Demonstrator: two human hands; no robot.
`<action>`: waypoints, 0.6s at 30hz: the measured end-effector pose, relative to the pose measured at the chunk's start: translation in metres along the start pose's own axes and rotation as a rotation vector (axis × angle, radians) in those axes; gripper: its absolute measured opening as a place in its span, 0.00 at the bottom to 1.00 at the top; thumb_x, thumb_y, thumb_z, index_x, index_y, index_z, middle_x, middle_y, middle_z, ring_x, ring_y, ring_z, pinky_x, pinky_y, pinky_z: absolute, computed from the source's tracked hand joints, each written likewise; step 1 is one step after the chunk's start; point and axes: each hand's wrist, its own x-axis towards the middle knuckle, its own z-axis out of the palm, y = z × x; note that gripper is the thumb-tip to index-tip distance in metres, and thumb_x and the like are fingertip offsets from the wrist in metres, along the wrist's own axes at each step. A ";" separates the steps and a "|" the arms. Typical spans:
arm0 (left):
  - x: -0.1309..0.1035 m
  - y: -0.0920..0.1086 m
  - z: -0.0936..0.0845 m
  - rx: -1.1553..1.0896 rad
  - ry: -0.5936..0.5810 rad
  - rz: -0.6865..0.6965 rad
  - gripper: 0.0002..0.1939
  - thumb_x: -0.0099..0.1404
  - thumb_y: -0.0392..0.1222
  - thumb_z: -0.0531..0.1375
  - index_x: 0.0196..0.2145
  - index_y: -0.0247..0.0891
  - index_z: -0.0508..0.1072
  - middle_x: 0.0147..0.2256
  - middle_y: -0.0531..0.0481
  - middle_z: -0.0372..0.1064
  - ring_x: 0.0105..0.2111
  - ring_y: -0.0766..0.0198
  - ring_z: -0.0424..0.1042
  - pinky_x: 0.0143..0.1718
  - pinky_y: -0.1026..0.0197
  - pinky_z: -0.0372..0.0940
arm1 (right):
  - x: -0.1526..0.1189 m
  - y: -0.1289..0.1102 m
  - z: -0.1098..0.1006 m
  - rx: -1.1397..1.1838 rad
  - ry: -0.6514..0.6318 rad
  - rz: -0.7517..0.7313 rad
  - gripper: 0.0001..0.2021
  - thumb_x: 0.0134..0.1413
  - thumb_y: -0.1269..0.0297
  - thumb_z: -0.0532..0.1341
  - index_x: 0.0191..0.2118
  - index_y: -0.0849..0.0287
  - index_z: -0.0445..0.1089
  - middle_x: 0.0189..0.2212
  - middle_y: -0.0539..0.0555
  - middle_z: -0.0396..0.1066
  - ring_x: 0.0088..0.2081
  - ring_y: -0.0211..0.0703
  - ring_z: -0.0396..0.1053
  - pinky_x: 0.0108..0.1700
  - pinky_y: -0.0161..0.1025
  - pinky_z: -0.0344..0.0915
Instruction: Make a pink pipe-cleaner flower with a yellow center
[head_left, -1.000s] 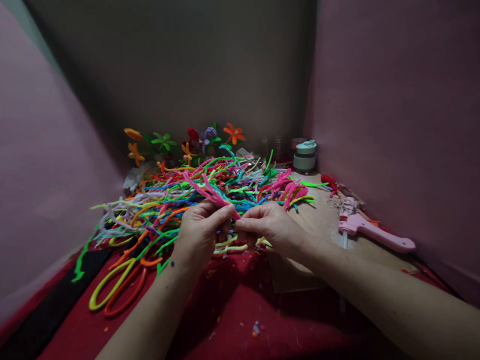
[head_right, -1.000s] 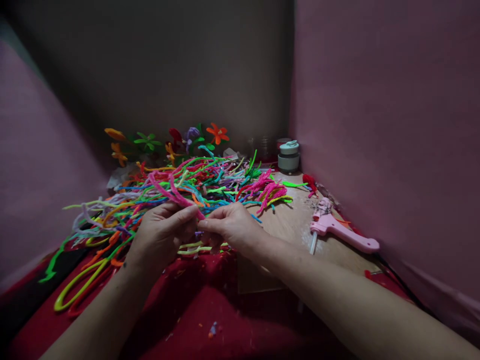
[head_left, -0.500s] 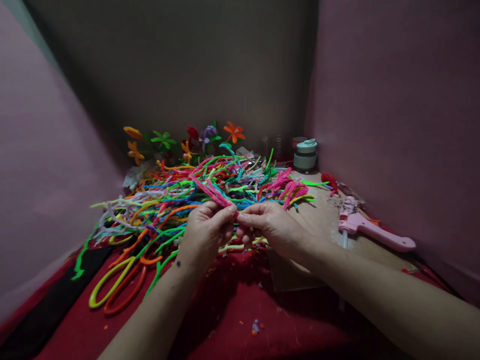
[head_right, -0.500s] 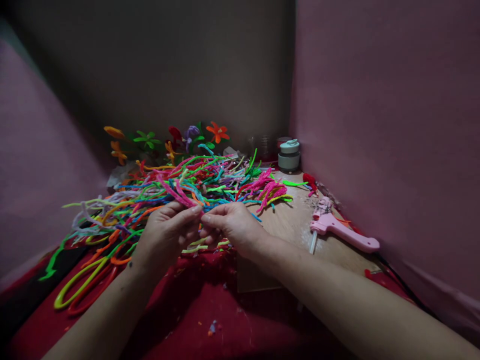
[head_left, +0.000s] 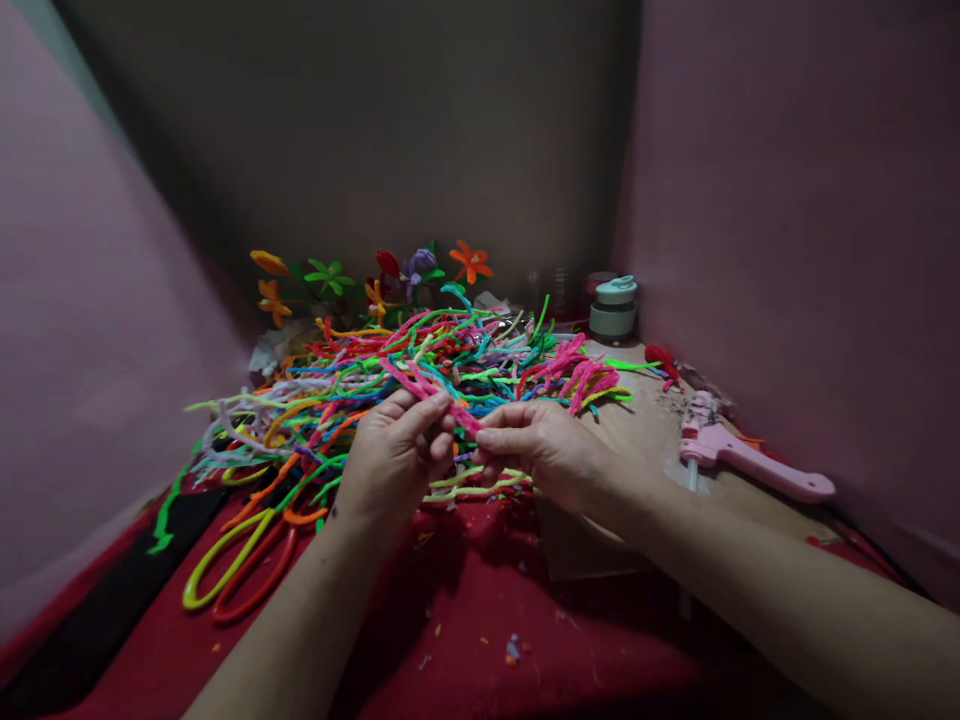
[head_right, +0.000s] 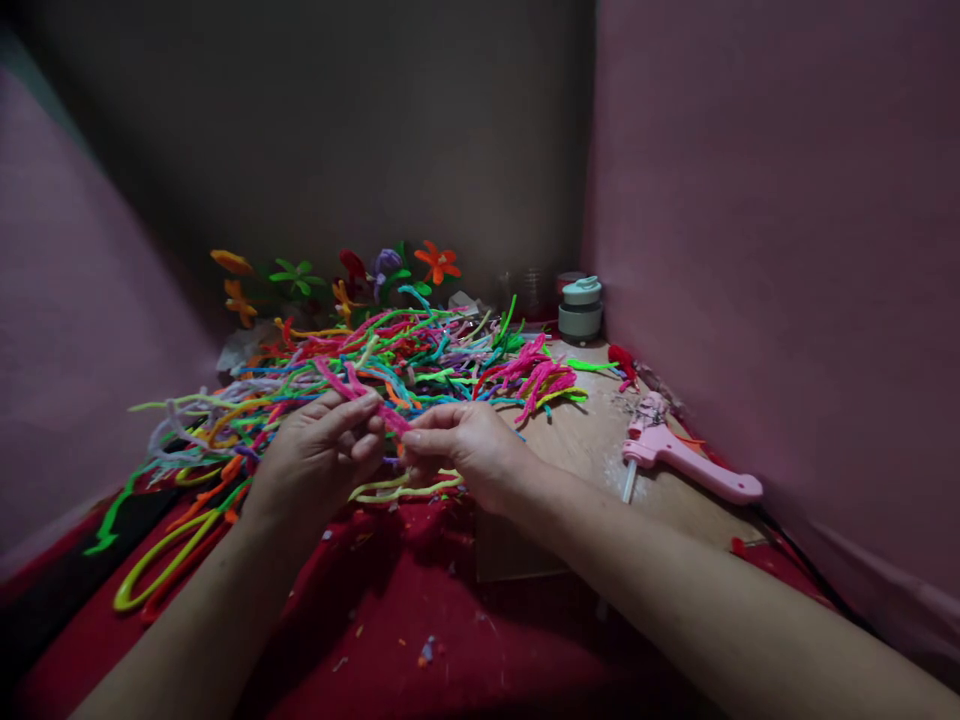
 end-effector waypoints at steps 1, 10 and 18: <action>0.000 0.000 -0.001 0.015 -0.012 -0.017 0.07 0.51 0.37 0.62 0.25 0.35 0.65 0.17 0.57 0.63 0.13 0.77 0.57 0.14 0.74 0.53 | 0.001 0.000 -0.001 0.010 -0.024 -0.006 0.06 0.40 0.66 0.65 0.25 0.65 0.71 0.20 0.50 0.69 0.21 0.33 0.64 0.28 0.34 0.61; -0.003 -0.005 0.002 0.099 -0.056 -0.055 0.07 0.51 0.37 0.64 0.25 0.35 0.67 0.16 0.58 0.60 0.13 0.77 0.56 0.15 0.73 0.55 | 0.002 -0.001 -0.003 -0.066 -0.024 0.013 0.06 0.39 0.68 0.65 0.20 0.66 0.71 0.16 0.50 0.67 0.19 0.32 0.60 0.27 0.34 0.56; -0.002 -0.007 0.000 0.231 -0.071 -0.030 0.09 0.53 0.43 0.62 0.25 0.34 0.68 0.15 0.56 0.63 0.12 0.75 0.58 0.14 0.72 0.53 | 0.002 -0.001 0.000 -0.117 0.051 0.039 0.05 0.39 0.68 0.63 0.19 0.65 0.71 0.15 0.48 0.65 0.18 0.30 0.57 0.24 0.34 0.52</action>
